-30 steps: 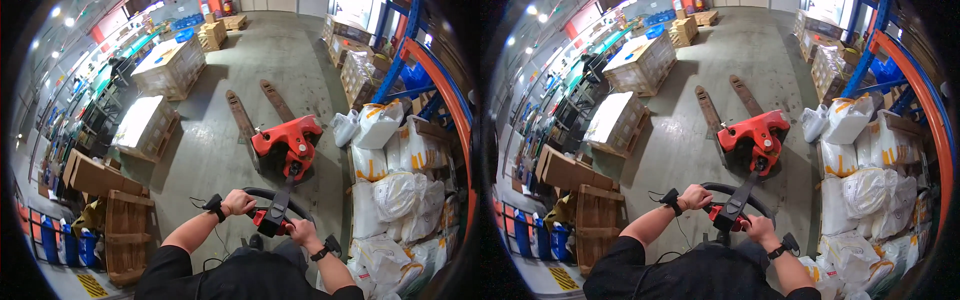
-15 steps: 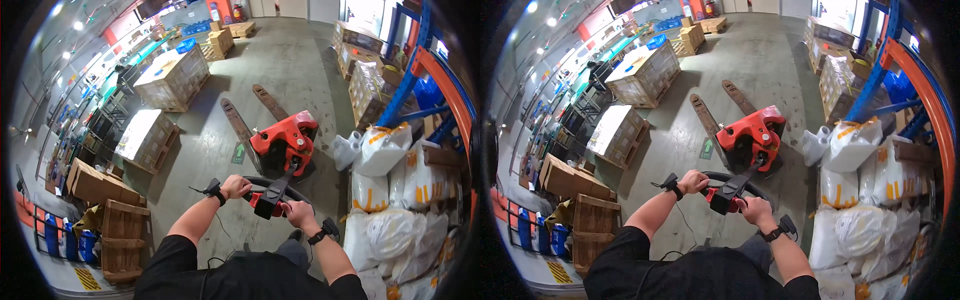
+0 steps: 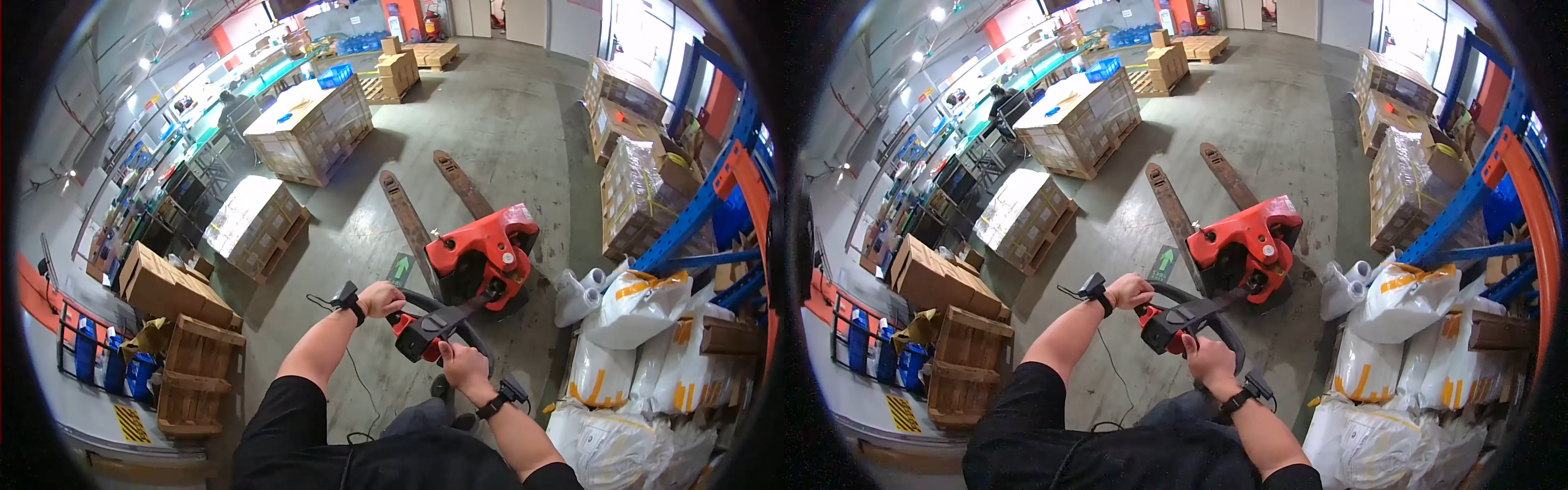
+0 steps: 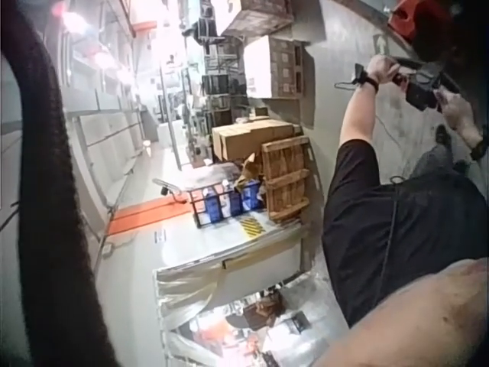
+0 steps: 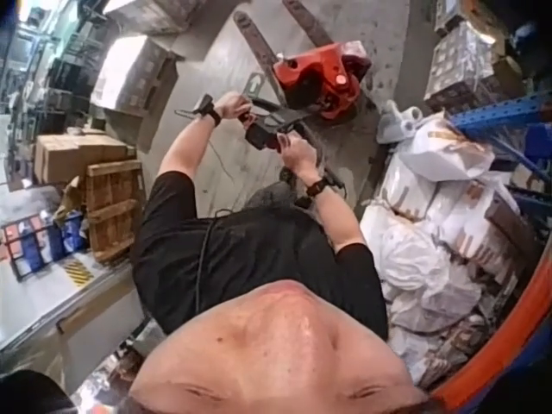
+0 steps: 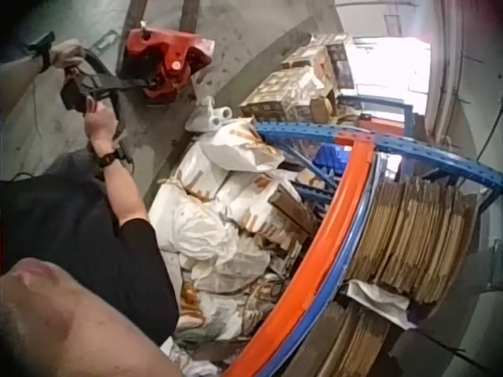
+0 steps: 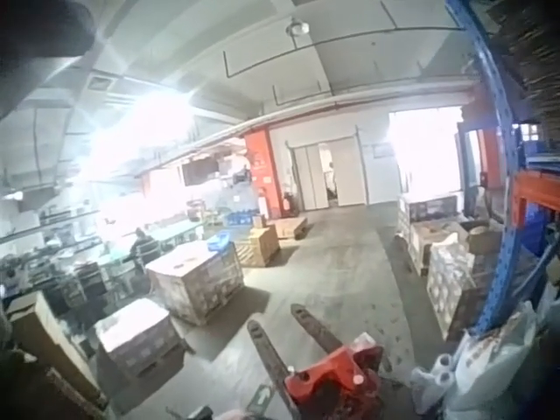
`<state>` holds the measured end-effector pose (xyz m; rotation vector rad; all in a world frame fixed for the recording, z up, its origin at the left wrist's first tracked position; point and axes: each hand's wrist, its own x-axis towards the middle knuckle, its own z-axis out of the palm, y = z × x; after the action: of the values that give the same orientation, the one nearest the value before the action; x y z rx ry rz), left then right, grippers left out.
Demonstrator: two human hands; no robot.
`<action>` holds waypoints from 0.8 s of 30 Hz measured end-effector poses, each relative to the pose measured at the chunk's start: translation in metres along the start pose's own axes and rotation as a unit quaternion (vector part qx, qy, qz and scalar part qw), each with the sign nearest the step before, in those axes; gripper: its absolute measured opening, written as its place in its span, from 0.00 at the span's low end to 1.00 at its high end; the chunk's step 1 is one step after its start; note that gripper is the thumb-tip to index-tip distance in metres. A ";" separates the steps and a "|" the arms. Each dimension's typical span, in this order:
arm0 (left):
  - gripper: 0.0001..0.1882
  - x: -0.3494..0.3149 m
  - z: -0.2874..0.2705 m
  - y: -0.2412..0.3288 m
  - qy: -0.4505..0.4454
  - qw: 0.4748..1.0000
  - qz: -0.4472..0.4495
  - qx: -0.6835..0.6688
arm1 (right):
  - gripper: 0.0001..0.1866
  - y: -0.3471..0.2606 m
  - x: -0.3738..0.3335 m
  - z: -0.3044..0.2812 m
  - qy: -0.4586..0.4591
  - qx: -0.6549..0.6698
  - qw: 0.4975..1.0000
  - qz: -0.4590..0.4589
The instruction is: The person moves a pallet jack through a warehouse, picks up a blue bin, and removes bubble wrap and a document from it. They then return to the pallet jack to transport a wooden crate to another location.
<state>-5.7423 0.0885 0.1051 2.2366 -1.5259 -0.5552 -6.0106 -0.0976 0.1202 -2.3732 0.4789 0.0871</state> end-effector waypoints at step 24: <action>0.21 0.336 -0.019 0.056 0.139 0.988 -0.047 -0.040 | 0.35 0.233 0.246 -0.244 -0.050 -0.008 0.993 -0.109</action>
<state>-5.6644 -0.2437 0.1135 2.2242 -1.2427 -0.3090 -5.8830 -0.4951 0.1089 -2.4077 0.1702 0.1097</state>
